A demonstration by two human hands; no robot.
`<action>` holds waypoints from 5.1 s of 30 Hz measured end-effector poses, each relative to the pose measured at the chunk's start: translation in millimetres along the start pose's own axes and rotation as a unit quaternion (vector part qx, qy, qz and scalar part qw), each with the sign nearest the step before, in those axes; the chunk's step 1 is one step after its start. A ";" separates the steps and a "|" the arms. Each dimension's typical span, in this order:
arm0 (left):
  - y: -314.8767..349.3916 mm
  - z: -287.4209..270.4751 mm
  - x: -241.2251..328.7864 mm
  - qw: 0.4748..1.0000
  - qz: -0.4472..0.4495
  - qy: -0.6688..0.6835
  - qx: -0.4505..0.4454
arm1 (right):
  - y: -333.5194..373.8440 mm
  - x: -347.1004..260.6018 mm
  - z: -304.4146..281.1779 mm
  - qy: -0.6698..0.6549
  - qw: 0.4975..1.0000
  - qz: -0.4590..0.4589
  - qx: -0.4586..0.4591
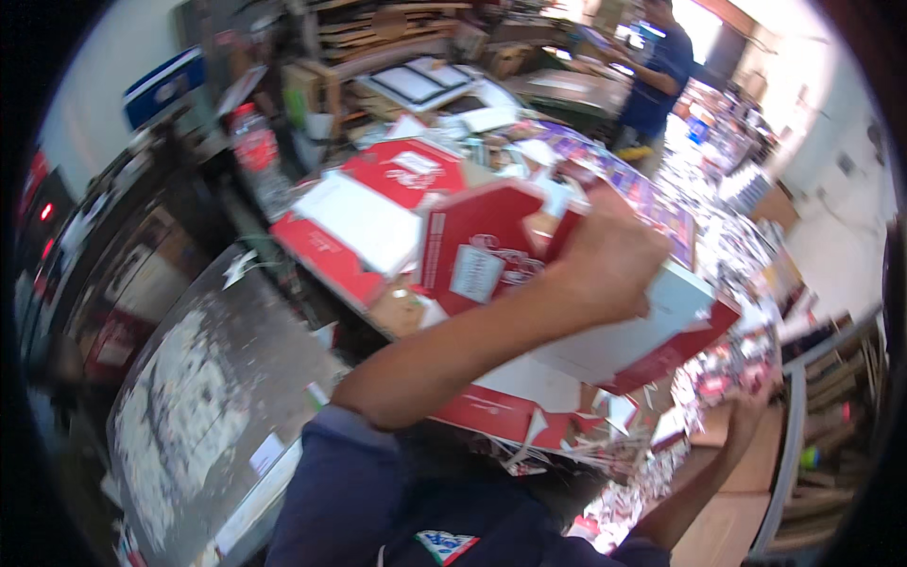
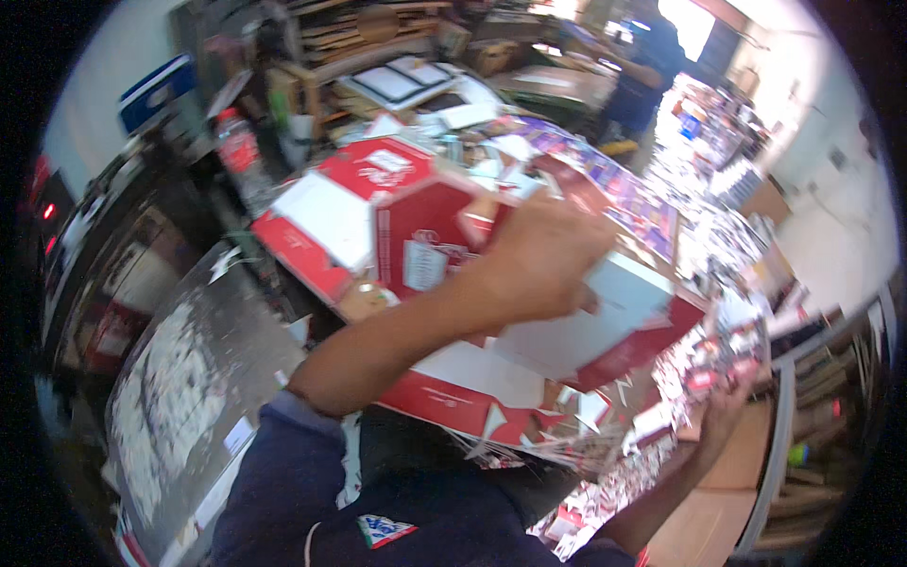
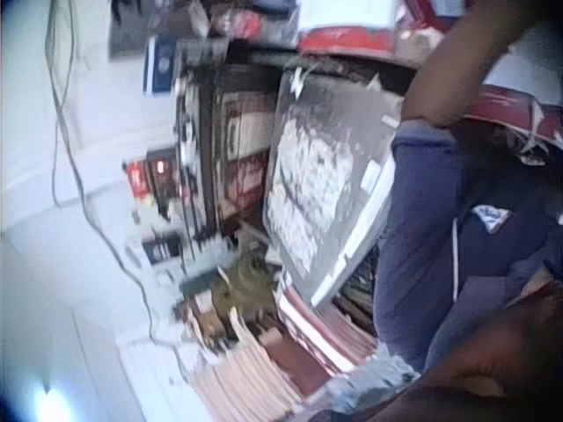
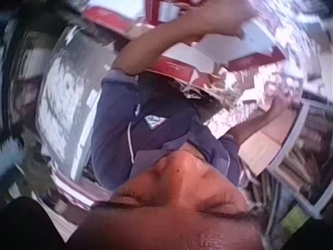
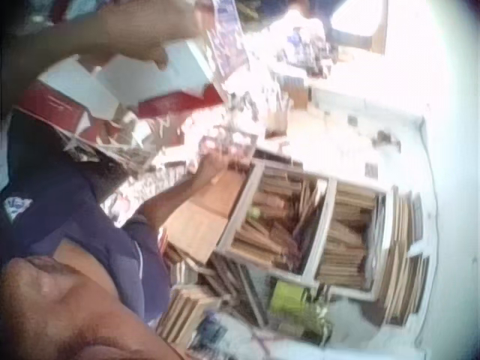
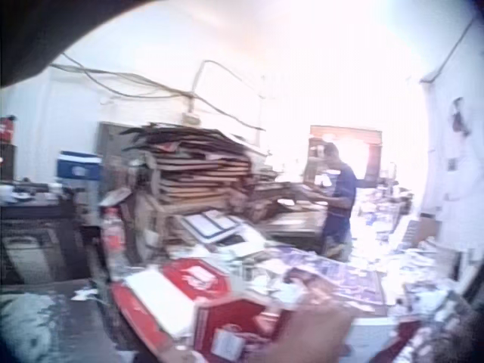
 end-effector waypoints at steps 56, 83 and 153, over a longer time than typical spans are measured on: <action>0.1 -13.1 26.6 0.998 0.007 -0.068 -0.016 | 30.8 -138.1 114.9 -0.475 0.837 0.050 -0.267; 4.0 -8.4 33.7 0.999 -0.015 -0.035 -0.032 | 42.1 -123.8 109.7 -0.481 0.861 -0.081 -0.146; 119.3 -0.9 -112.3 0.875 -0.252 0.322 0.258 | -20.3 -206.1 159.0 -0.395 0.910 -0.117 -0.045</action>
Point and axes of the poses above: each hand's wrist, its own y-axis away from the middle knuckle, its own z-axis out of the palm, x = y × z, the point moved 2 cm from there along -y, towards the middle knuckle, and after that the axes turned 9 degrees about -y, right-handed, at the moved point
